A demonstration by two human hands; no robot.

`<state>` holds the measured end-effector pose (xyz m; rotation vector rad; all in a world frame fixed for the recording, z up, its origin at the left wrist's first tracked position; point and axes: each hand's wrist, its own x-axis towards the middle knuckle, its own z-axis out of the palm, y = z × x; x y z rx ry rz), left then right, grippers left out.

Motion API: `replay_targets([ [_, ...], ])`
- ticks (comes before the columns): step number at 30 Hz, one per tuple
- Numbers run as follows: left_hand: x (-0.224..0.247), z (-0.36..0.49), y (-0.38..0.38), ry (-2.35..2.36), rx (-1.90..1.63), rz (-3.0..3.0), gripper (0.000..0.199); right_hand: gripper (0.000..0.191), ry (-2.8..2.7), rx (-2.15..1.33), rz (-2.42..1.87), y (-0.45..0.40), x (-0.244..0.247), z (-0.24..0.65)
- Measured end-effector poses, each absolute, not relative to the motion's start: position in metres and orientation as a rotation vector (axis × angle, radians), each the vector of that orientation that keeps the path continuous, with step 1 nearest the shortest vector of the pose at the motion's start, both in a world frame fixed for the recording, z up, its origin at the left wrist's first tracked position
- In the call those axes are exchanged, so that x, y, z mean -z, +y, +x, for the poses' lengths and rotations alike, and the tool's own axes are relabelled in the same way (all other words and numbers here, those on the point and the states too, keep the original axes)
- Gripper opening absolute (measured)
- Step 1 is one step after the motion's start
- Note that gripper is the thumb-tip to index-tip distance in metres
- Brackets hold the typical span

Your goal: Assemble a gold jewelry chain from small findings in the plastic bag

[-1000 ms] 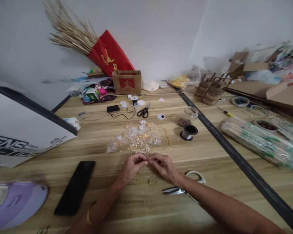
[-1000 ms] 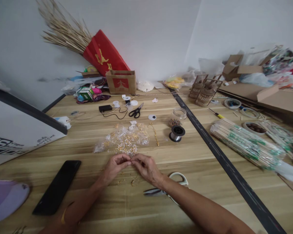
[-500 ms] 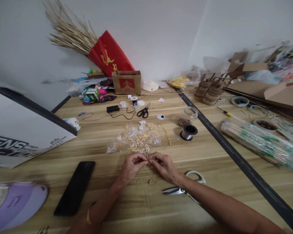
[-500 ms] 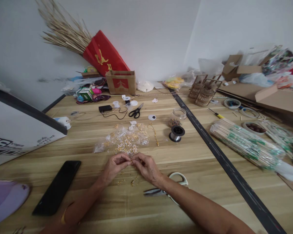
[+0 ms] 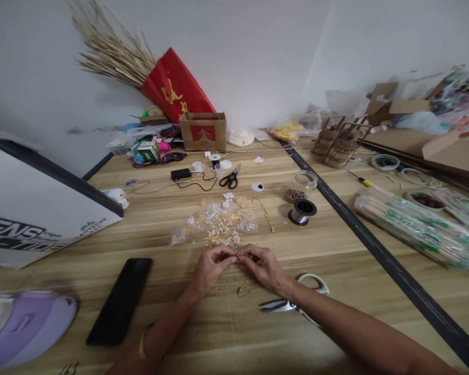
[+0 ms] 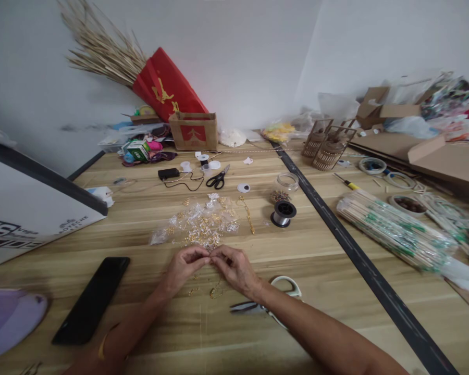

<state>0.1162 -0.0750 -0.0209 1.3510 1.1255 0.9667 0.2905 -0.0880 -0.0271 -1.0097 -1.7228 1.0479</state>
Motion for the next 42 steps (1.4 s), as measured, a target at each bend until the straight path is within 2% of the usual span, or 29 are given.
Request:
replay_targets([
  [10,0.0104,0.1197,-0.0809,1.185,-1.065,1.668,0.006,0.015,-1.696,-1.071,-1.021,-0.0878,0.0284,0.2901],
  [17,0.0150,0.1190,-0.0782,1.152,-1.023,1.444,0.003,0.014,-1.632,-1.019,-0.921,-0.0843,0.0201,0.2907],
  [23,0.0133,0.1176,-0.0735,1.132,-0.964,1.282,0.009,0.020,-1.300,-1.374,-0.828,-0.0838,0.0218,0.2872],
  [26,0.0141,0.1164,-0.0727,1.143,-0.946,1.220,0.012,0.022,-1.245,-1.443,-0.839,-0.0838,0.0214,0.2864],
  [42,0.0138,0.1158,-0.0722,1.160,-0.926,1.133,0.018,0.035,-1.192,-1.490,-0.972,-0.0805,0.0249,0.2847],
])
